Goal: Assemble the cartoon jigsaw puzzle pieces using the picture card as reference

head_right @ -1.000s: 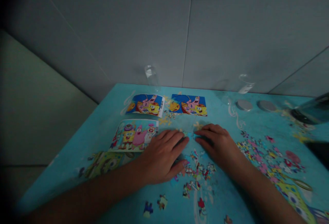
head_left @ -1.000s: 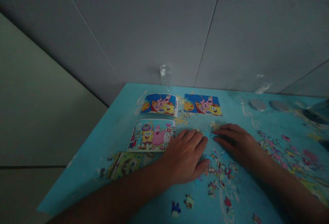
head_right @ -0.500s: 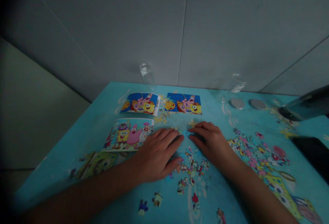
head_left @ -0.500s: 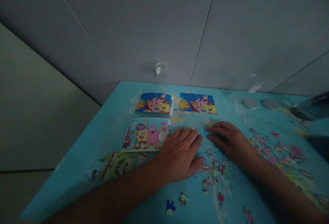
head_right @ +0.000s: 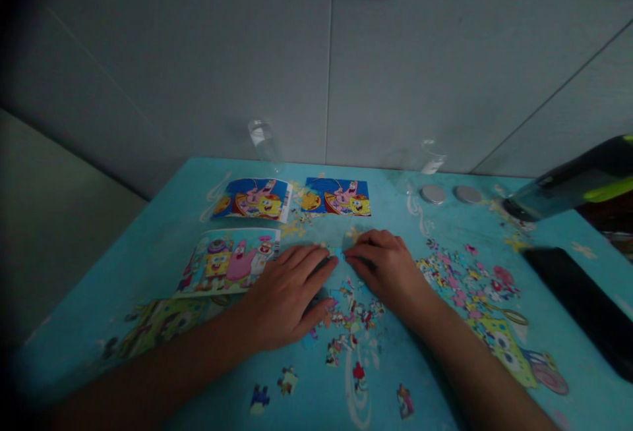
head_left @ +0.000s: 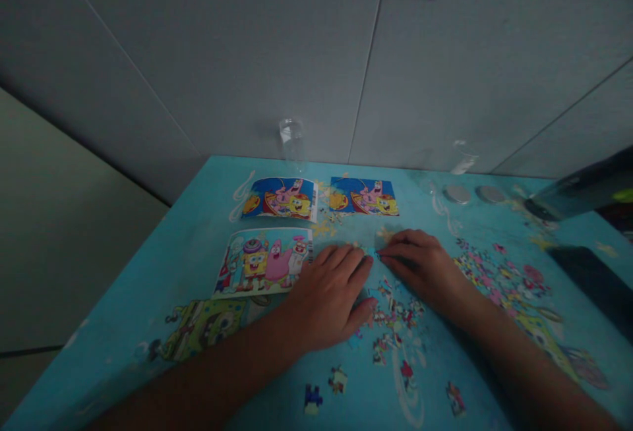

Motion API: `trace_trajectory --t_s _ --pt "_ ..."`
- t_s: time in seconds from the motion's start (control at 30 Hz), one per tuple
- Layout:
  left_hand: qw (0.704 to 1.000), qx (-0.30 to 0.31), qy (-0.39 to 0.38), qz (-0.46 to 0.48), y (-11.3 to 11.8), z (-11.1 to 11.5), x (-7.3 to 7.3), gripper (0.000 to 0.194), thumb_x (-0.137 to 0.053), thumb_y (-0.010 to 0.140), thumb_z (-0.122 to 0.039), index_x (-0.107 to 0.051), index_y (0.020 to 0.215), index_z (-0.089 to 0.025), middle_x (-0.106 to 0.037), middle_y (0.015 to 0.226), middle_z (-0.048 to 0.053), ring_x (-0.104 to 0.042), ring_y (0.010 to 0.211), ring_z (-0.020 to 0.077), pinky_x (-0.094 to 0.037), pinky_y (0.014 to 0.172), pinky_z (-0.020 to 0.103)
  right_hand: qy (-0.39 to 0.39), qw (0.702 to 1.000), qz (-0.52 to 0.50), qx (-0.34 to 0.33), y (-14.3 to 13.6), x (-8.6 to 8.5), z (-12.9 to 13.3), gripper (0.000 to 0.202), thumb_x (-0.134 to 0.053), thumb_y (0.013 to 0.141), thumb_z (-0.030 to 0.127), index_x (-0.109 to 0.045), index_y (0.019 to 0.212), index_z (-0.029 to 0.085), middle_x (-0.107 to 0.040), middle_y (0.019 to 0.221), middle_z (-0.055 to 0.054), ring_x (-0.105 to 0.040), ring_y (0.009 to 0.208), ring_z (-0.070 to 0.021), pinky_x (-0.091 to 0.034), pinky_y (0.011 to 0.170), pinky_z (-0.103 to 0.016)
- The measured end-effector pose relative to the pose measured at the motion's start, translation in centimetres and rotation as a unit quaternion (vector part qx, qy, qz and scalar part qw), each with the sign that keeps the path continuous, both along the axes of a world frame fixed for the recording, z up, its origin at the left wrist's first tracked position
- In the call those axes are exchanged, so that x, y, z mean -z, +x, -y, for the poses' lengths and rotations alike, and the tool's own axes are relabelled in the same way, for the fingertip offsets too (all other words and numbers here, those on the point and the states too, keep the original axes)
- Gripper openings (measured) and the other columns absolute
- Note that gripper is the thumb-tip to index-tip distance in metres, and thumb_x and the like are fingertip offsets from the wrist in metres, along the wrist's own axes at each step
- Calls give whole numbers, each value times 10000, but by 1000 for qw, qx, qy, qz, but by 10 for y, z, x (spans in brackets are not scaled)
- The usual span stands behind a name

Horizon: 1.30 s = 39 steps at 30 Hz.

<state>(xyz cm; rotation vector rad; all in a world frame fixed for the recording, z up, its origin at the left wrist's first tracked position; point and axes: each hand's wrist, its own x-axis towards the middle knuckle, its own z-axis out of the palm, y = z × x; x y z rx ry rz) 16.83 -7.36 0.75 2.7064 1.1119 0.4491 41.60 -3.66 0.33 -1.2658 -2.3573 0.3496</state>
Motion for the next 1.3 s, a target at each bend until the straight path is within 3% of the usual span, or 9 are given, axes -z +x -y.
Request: trace_trajectory --t_s 0.4,0.67,0.8,0.97,1.3 --pt "1000 1 -1 1 0 -1 1 542 -482 1006 -461 -477 1449 -147 -528 1423 147 -463 1336 333 -394 1126 541 36 995 89 -11 -5 -11 7 229 -607 988 298 -764 1152 332 -668 1144 -81 -619 1029 -272 -482 866 -474" --pt "1000 3 -1 10 -1 -1 4 521 -432 1026 -472 -490 1440 -160 -521 1432 144 -463 1342 337 -401 1125 558 25 1000 4 -5 11 -14 4 286 -558 1009 252 -710 1247 299 -654 1215 -92 -622 1097 -256 -504 937 -464" --pt "1000 7 -1 13 -2 -2 5 517 -444 1026 -460 -485 1447 -162 -520 1436 143 -456 1351 338 -404 1128 561 10 999 -27 42 29 -21 1 249 -545 1008 225 -728 1176 246 -682 1138 -90 -648 1026 -233 -531 908 -417" --pt "1000 8 5 17 -3 -2 6 518 -444 1029 -451 -474 1460 -163 -521 1438 144 -457 1353 332 -410 1127 562 3 998 -5 55 47 -24 2 214 -566 994 231 -740 1118 245 -704 1100 -78 -662 991 -231 -539 893 -410" --pt "1000 11 10 10 -4 -2 6 512 -458 1024 -441 -485 1452 -163 -507 1459 145 -456 1356 336 -417 1127 568 -2 999 32 40 49 -18 3 206 -582 988 252 -745 1113 241 -721 1104 -72 -670 1005 -236 -548 914 -426"
